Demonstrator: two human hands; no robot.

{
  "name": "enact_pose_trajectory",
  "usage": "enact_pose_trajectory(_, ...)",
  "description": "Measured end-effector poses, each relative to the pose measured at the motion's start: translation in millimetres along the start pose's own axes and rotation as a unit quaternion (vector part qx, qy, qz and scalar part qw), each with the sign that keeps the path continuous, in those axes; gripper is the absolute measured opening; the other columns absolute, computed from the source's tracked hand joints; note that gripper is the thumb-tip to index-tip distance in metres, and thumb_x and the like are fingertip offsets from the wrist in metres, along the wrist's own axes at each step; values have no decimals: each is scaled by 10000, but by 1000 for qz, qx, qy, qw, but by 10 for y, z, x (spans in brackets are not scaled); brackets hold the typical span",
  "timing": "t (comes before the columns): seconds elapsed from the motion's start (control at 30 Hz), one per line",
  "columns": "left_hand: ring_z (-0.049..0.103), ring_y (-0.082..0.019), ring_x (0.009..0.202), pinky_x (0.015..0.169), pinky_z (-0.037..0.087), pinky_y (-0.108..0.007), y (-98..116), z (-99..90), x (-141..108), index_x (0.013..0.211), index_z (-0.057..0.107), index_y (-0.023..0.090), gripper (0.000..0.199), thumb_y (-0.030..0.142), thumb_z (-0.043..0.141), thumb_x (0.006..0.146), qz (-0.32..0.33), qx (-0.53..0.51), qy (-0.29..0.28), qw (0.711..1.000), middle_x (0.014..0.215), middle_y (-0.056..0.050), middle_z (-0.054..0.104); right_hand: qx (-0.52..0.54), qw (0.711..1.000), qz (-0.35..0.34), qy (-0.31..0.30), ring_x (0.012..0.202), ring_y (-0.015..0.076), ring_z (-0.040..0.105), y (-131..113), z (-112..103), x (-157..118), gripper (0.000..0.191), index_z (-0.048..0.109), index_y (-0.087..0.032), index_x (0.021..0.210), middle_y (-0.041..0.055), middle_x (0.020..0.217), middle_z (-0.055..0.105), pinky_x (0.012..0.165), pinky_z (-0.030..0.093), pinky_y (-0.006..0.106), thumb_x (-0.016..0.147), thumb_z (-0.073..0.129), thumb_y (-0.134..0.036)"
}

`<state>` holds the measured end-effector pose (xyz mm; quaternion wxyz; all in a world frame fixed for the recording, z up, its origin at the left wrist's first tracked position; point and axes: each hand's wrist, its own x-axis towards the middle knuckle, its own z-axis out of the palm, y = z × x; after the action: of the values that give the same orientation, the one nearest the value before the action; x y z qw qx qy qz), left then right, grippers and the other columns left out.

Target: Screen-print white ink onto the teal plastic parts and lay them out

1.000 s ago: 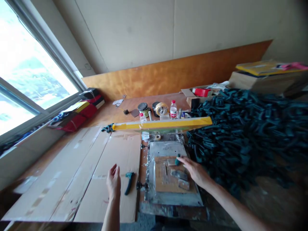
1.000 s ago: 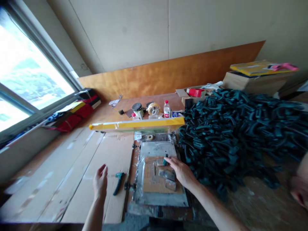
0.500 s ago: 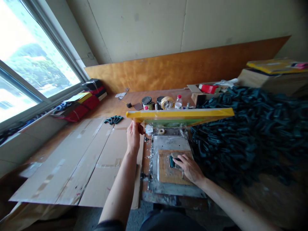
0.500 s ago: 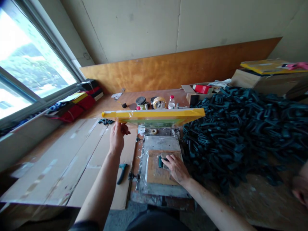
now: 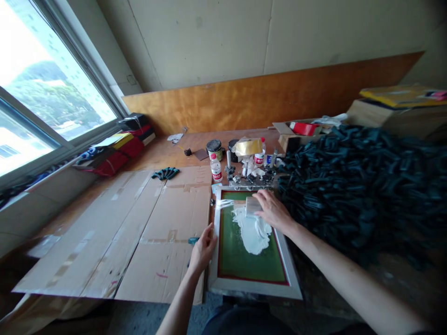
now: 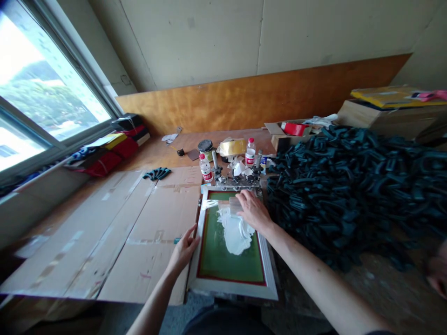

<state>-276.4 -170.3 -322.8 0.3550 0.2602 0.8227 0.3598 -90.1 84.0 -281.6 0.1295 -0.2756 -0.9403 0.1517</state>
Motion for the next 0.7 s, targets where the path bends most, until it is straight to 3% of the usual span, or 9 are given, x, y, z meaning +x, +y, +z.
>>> enact_pose_trajectory(0.1,611,-156,660,616,461,-243,-71,29,61,1369,487,232,555,410,509,844,-4,48,-11,999,698,13,665,-17,994,11,-105,911,225,575,-204,95,-22,184,595,-177,958,72,929,624,765,454,300,780,639,-168)
enact_pose_trajectory(0.17,627,-165,688,648,470,-254,-65,11,66,1354,504,237,532,413,493,852,0,61,-18,998,730,4,684,-11,993,-17,-116,846,202,569,-237,137,-208,83,592,-179,854,58,855,626,728,435,282,817,553,-116)
enact_pose_trajectory(0.33,641,-169,717,670,476,-253,-57,-1,49,1324,532,247,498,416,484,858,-2,72,-17,997,782,-3,704,42,968,-208,-134,832,197,535,-179,46,-703,222,593,-173,806,57,820,613,752,417,304,830,419,-38)
enact_pose_trajectory(0.43,631,-169,704,657,473,-253,-65,18,49,1300,553,246,480,419,486,858,-1,66,-12,998,780,-6,701,65,960,-223,-159,796,188,537,-160,-17,-712,173,591,-192,772,32,779,611,718,412,300,791,488,-54)
enact_pose_trajectory(0.53,610,-162,670,626,460,-246,-66,31,49,1283,567,235,481,438,500,852,-6,52,-3,999,746,-3,682,54,979,-183,-71,820,196,549,-199,67,-715,202,620,-186,813,47,793,625,736,424,312,806,469,-53)
enact_pose_trajectory(0.63,582,-150,634,579,431,-232,-67,40,42,1277,568,200,509,451,533,835,-11,17,3,1000,692,3,644,39,972,-226,52,916,218,563,-248,187,-884,295,648,-149,947,93,891,655,822,433,349,834,399,-36)
enact_pose_trajectory(0.7,562,-144,613,551,407,-224,-66,43,37,1273,567,185,531,466,552,823,-13,-11,2,1000,667,8,622,56,965,-251,50,894,214,573,-259,187,-966,270,649,-150,955,87,887,659,832,436,354,852,415,-64)
